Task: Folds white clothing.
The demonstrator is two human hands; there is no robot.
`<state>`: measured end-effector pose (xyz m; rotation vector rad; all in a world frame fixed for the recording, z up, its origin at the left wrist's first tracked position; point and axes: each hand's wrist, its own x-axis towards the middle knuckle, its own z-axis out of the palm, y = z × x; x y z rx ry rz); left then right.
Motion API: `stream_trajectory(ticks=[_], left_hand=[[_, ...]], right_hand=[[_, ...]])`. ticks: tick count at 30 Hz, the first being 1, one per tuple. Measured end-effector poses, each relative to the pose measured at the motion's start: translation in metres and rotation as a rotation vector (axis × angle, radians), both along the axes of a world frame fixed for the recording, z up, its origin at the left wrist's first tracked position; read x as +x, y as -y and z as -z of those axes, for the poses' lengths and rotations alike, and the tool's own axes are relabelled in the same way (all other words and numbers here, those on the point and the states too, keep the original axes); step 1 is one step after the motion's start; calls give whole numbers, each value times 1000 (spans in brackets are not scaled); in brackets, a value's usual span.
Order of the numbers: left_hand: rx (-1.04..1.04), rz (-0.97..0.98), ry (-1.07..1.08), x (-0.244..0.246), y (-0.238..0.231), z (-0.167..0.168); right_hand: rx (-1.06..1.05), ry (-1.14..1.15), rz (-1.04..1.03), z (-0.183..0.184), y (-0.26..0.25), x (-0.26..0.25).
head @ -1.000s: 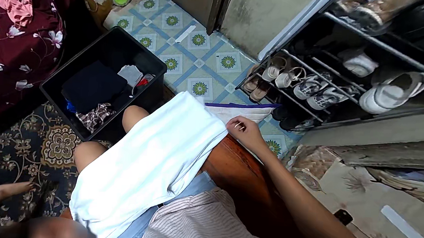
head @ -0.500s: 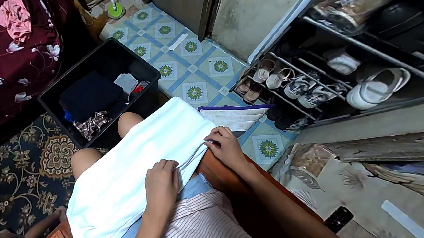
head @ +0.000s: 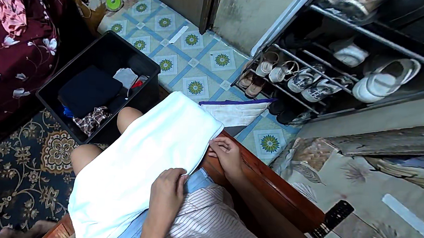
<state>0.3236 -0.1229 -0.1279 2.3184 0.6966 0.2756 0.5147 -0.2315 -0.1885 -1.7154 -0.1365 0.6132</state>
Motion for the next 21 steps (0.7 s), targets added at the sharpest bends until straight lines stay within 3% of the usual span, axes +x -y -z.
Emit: stream_trajectory(ticks=[3,10,17,21], left_hand=[[-39,13,-10,0,0,-1],[-137,-40,-6,1,-3,2],[-260,-93,24,0,-6,3],[-279,-110,47,2,-8,1]], right_hand=[[-11,-331,41,-18,-11,-4],[-47,-570,-162,-28,-11,-16],[137,-684,-250,-30,-3,-29],[108,-615,-285,-39,2,-34]])
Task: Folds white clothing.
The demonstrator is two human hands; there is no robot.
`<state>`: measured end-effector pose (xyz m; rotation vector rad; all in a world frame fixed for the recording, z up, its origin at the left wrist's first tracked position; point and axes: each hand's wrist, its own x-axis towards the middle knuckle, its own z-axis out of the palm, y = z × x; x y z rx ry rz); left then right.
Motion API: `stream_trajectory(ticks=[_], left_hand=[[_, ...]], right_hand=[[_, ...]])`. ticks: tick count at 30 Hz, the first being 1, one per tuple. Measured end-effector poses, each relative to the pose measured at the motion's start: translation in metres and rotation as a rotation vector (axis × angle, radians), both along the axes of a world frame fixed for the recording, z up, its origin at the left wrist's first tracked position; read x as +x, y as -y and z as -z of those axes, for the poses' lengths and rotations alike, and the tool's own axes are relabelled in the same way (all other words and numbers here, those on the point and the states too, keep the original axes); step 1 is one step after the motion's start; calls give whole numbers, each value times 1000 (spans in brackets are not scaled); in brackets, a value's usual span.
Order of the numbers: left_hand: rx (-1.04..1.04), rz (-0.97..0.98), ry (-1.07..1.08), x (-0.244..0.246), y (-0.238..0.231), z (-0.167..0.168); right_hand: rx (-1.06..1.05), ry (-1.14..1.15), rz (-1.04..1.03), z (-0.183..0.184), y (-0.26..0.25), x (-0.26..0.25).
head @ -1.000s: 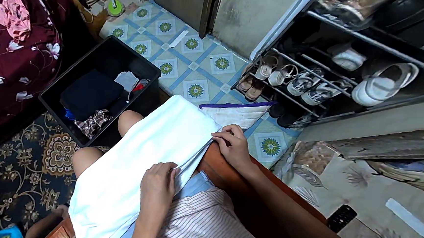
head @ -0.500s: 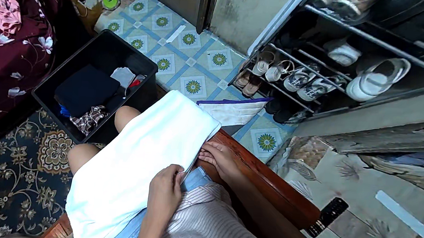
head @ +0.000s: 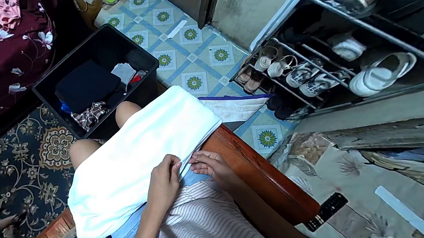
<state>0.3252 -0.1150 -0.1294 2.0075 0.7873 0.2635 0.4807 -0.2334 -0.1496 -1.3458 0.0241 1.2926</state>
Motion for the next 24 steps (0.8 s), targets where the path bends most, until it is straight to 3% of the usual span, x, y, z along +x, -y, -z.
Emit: stream_trajectory(ticks=[7,13,20,24], left_hand=[[29,15,15,-1,1,-4],[106,-30,181,-4,-5,-36],[165,150,-28,-43,-10,-13],[343,194,-121,-75,1,5]], right_hand=[[-103,109,54,-19,-13,-9],[59,258,47,-41,-18,-5],[62,-87,37,0,13,-14],[45,-171,102,16,33,-17]])
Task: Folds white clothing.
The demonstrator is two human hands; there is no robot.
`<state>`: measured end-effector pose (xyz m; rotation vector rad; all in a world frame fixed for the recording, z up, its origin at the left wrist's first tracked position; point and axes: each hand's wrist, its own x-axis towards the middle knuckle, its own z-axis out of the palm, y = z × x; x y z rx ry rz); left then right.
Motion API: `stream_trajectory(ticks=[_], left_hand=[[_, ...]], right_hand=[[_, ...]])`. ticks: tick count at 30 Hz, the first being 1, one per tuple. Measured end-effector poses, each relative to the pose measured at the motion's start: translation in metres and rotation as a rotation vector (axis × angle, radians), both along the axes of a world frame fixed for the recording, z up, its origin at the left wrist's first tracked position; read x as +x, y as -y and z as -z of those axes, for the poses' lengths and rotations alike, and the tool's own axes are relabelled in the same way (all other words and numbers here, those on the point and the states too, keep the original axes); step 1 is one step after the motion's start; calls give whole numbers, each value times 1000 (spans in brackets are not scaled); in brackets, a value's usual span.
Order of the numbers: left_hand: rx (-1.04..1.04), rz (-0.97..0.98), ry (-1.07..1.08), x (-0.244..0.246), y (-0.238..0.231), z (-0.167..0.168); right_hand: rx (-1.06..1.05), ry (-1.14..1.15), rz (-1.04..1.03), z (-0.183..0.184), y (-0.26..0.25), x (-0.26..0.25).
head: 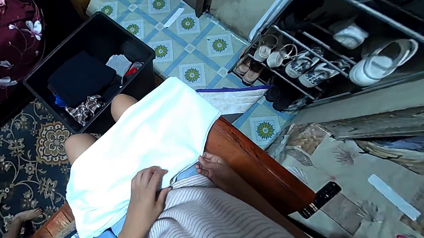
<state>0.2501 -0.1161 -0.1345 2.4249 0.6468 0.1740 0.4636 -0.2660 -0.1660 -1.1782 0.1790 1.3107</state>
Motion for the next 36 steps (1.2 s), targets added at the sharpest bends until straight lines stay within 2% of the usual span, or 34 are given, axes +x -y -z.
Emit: stream_trajectory(ticks=[3,9,12,16,19,22,24,26,29,32,34,36], left_hand=[[53,-17,20,-14,3,12],[67,-116,157,-15,0,7],[26,-147,173,-16,-1,2],[-7,-180,145,-18,-3,0],[-13,-195,140,-17,-3,-1],[-19,-201,139,-15,-2,-2],[-20,-196,147,-15,-2,-2],[-30,-178,162,-17,-1,-2],[-67,-120,116,-27,-1,-6],[49,-103,0,-49,-6,-12],[122,-178,-54,-69,-13,-19],[165,-339,-75,-96,-25,-25]], right_hand=[[-1,-28,-7,2,-3,4],[216,-3,-61,-13,-16,11],[223,17,-73,-19,-25,8],[219,363,-401,-11,-22,0],[251,687,-555,-9,-20,-10],[197,1113,-729,-11,-25,-17],[138,1257,-844,-18,-27,-21],[147,1316,-862,-22,-28,-24],[231,1286,-860,-24,-28,-30],[269,1158,-942,-27,-33,-38],[270,965,-904,-30,-37,-45],[236,658,-805,-32,-40,-51]])
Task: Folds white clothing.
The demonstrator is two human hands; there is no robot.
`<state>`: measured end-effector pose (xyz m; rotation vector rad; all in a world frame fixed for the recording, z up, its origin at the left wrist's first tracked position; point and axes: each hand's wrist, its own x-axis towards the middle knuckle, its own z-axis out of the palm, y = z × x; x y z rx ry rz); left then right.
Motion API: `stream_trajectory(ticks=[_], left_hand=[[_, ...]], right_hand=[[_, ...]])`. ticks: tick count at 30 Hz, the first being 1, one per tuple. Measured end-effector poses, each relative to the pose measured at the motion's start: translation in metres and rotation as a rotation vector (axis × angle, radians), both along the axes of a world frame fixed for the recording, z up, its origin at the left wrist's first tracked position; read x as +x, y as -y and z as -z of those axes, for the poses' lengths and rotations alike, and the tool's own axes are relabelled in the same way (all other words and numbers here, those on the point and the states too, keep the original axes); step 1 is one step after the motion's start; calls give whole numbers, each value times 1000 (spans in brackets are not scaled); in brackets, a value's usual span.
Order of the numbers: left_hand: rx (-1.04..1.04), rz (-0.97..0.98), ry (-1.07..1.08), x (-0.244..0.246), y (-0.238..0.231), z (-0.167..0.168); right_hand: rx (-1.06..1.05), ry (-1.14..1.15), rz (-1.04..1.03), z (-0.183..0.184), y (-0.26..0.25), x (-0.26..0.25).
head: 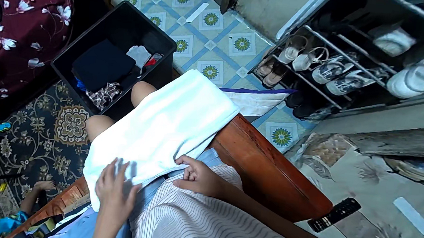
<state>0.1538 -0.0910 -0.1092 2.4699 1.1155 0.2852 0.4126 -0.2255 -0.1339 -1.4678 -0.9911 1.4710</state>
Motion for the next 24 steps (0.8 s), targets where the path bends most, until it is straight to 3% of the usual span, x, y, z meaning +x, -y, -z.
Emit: stream_trajectory(ticks=[3,6,8,12,17,20,24], left_hand=[[-88,-431,139,-41,-21,1],[-449,-948,344,-66,-40,30],[-699,-1142,434,-75,-47,58],[-1081,-1085,500,-79,-59,62],[-1378,-1038,565,-79,-64,52],[-1343,-1065,662,-84,-59,46],[-1027,-979,565,-88,-49,28]], right_hand=[[-80,-284,172,-1,-1,-1],[-17,-391,294,13,5,-4],[-7,-459,334,23,9,-2],[13,-554,440,30,12,-5],[-65,-403,485,16,14,-7],[-107,-292,494,13,18,-6],[-155,-245,544,12,15,-9]])
